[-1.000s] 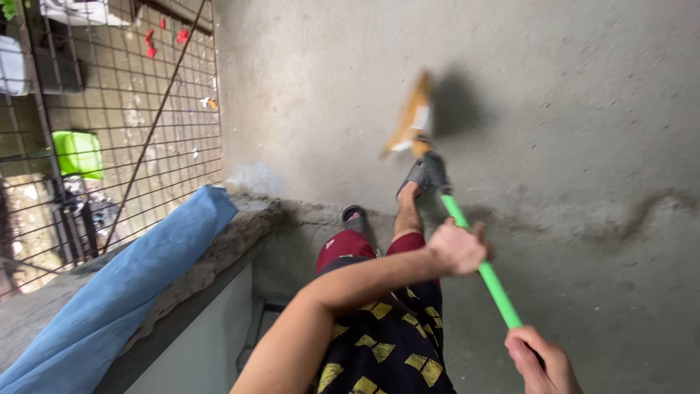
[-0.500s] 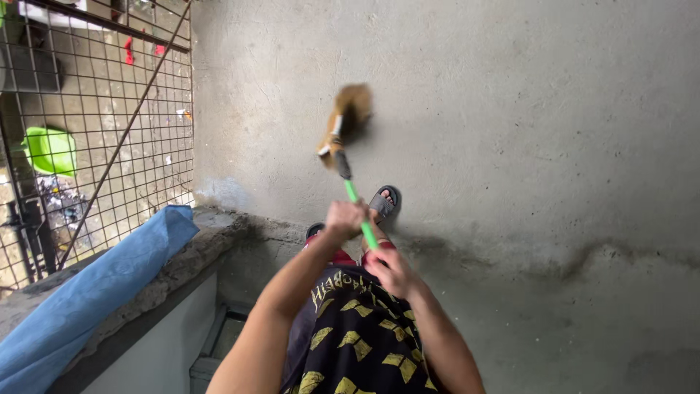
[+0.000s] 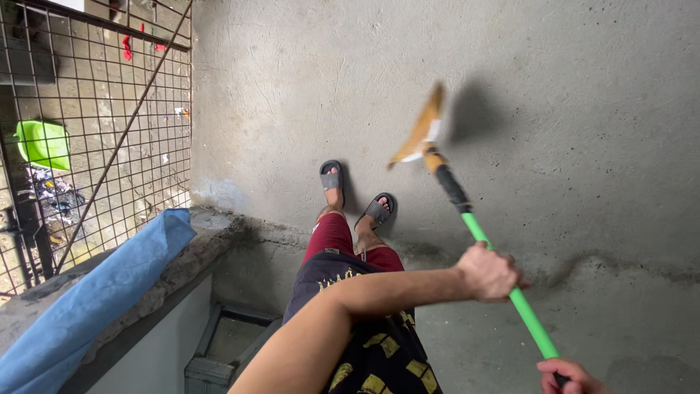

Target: The person sweeps a concrete floor by hand using a broom, moving debris into a pile and navigating around objects like a speaker and furniture.

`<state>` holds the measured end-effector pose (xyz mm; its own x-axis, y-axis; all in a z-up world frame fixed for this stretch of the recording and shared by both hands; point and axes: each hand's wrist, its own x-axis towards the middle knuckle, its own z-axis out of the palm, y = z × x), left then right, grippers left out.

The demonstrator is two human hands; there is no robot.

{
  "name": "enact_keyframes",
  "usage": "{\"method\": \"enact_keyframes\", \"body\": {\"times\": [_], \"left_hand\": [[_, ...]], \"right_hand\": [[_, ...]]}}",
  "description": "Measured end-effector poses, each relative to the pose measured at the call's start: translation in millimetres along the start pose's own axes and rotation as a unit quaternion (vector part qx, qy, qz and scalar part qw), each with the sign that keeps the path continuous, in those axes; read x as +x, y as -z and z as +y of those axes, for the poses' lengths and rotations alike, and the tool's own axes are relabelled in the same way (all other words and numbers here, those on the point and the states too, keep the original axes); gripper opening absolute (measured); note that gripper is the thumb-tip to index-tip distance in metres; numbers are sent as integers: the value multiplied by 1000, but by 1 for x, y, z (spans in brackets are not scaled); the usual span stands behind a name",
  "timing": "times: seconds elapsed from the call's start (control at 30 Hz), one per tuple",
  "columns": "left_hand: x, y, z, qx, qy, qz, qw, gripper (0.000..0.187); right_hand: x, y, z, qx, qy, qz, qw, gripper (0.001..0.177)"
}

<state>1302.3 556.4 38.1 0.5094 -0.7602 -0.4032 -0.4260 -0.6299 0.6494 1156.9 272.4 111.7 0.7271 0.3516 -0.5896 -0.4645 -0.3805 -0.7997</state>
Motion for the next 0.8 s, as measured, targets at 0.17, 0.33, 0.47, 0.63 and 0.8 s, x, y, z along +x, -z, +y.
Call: {"method": "enact_keyframes", "body": {"times": [0.17, 0.33, 0.47, 0.63, 0.8], "left_hand": [[16, -10, -56, -1, 25, -43, 999, 23], [-50, -21, -185, -53, 134, -44, 989, 22], [-165, -66, -318, 12, 256, 12, 967, 16], [-238, -84, -468, 15, 417, 59, 907, 29], [-192, 8, -457, -75, 342, 191, 917, 26]], "right_hand": [[72, -96, -33, -28, -160, 147, 976, 11], [201, -194, -97, 39, -98, 34, 994, 12], [308, -283, -123, 64, -120, -164, 977, 14], [450, -396, -143, 24, -36, -214, 976, 17], [475, -285, -170, 115, -71, -201, 970, 17]]}}
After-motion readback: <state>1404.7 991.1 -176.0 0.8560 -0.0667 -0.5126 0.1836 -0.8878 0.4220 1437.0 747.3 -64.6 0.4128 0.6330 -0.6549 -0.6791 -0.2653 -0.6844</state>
